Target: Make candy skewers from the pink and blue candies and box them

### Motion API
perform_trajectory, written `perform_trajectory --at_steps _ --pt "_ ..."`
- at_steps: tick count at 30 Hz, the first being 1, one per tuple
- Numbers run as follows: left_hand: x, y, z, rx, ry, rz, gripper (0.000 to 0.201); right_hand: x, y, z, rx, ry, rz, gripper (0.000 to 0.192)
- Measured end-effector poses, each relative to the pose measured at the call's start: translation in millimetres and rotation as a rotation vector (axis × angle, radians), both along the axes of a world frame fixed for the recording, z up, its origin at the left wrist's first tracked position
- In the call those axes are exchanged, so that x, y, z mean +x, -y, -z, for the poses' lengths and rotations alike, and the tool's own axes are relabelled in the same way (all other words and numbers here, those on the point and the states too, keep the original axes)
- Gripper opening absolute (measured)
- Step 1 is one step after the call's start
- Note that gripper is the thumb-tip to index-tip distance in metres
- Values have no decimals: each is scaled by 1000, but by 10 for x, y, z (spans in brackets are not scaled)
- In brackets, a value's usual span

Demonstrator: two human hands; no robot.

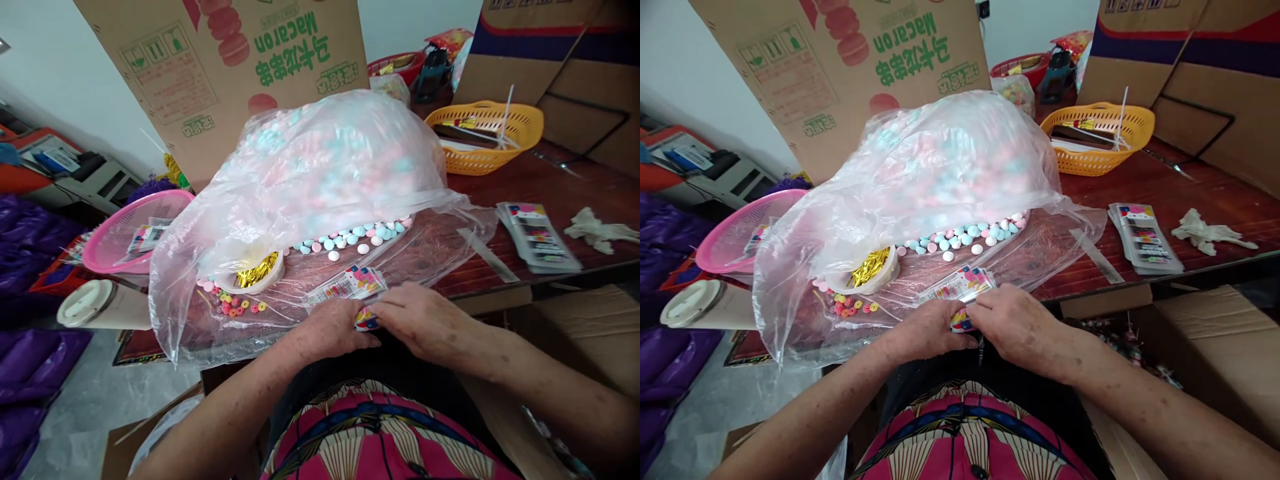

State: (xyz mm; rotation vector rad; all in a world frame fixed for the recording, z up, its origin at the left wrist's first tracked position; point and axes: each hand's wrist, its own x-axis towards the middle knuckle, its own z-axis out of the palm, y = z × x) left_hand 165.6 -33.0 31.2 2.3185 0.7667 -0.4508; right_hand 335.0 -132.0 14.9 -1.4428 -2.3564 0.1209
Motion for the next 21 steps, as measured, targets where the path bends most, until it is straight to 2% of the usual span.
perform_trajectory --at_steps 2,4,6,8,10,12,14,16,18,21 --pt "-43 -22 3 -10 27 -8 34 51 -15 -36 110 10 0 20" --pt "-58 -13 25 14 38 21 34 44 -12 -42 154 12 4 24" --pt "-24 49 87 69 25 29 31 -59 -3 18 134 -14 15 24" --pt "28 132 164 124 -9 -20 25 -210 0 134 93 -64 40 23" --pt "30 168 194 92 21 -69 26 -317 -8 252 42 -132 42 21" --pt "-67 105 127 -87 192 -71 56 -323 -23 312 -9 -227 28 22" --pt "-256 -38 -22 -349 433 -60 91 -242 -43 287 -62 -322 10 24" --pt "-472 -174 -167 -420 456 -112 71 -141 -67 200 -92 -384 11 24" --pt "-644 -218 -218 -485 344 -107 49 -83 -94 101 -85 -392 15 22" --pt "-746 -83 -87 -807 259 -178 44 -117 -141 13 -14 -325 -6 23"
